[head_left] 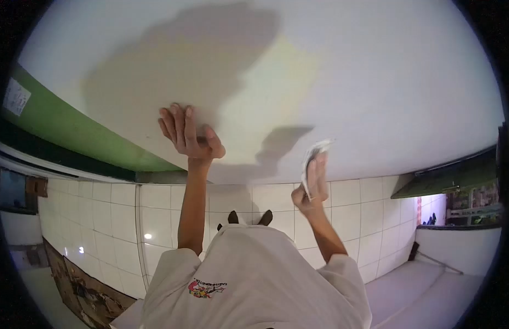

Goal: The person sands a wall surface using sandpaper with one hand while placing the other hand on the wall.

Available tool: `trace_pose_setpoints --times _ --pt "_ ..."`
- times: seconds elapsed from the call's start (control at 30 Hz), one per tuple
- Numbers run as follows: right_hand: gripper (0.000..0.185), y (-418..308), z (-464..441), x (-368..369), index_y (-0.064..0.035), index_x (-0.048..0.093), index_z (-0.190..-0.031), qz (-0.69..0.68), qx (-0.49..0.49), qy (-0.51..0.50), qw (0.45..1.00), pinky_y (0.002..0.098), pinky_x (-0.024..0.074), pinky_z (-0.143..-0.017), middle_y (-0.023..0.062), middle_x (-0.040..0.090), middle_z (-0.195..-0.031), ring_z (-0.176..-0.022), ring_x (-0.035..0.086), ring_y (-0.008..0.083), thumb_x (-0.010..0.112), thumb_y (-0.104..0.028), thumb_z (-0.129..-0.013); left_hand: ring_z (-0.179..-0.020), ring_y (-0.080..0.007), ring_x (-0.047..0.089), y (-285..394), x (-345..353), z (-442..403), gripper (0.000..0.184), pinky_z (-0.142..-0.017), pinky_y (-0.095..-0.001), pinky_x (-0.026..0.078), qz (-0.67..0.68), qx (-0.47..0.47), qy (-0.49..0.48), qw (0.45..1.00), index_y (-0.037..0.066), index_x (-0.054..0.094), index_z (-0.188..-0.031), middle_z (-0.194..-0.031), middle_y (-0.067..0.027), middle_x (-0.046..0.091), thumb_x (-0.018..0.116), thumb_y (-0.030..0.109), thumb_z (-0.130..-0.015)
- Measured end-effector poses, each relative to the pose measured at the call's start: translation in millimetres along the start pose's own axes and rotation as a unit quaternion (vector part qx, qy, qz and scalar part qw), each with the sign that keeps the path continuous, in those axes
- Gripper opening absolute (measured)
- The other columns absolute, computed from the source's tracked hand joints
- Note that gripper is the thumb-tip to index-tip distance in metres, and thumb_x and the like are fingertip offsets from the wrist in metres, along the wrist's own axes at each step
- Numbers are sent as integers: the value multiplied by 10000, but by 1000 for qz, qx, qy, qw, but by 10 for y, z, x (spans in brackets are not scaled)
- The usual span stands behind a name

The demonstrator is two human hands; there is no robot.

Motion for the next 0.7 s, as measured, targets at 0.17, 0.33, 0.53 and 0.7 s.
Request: trace_pose_setpoints --times 0.17,0.33,0.53,0.7 --pt "527 -57 -969 216 48 534 -1223 86 -68 -11 994 527 390 -985 228 488 -1309 -1225 442 435 511 18 -697 -1367 -378 246 -52 -99 12 520 -1128 -547 147 0 1 -12 1000 3 434 -1321 -1432 -199 353 353 309 -908" --pt "401 204 -498 588 -25 613 -1168 130 -90 25 987 458 436 -942 123 509 -1325 -1188 509 305 575 -12 -769 -1366 -392 237 -10 -88 -29 522 -1123 -566 134 8 1 -5 1000 8 437 -1317 -1432 -206 348 357 321 -908" --pt "443 628 473 900 -28 591 -1187 98 -55 -125 986 436 466 -895 103 544 -1249 -1095 540 270 586 -22 -745 -1362 -426 231 7 36 89 538 -1121 -549 116 20 -5 3 1000 -5 469 -1291 -1415 -223 370 385 281 -843" --pt "527 694 1193 1072 -8 516 -1252 74 -9 -231 970 464 427 -963 143 527 -1265 -1168 505 308 530 56 -729 -1361 -425 233 55 35 63 558 -1121 -550 120 25 -3 13 1000 -12 456 -1303 -1414 -219 374 385 260 -821"
Point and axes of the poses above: each hand's wrist, its own z-axis away from the middle knuckle, its own x-axis out of the palm, y = z × x, the point moved 1 cm from there along -z, towards the middle knuckle
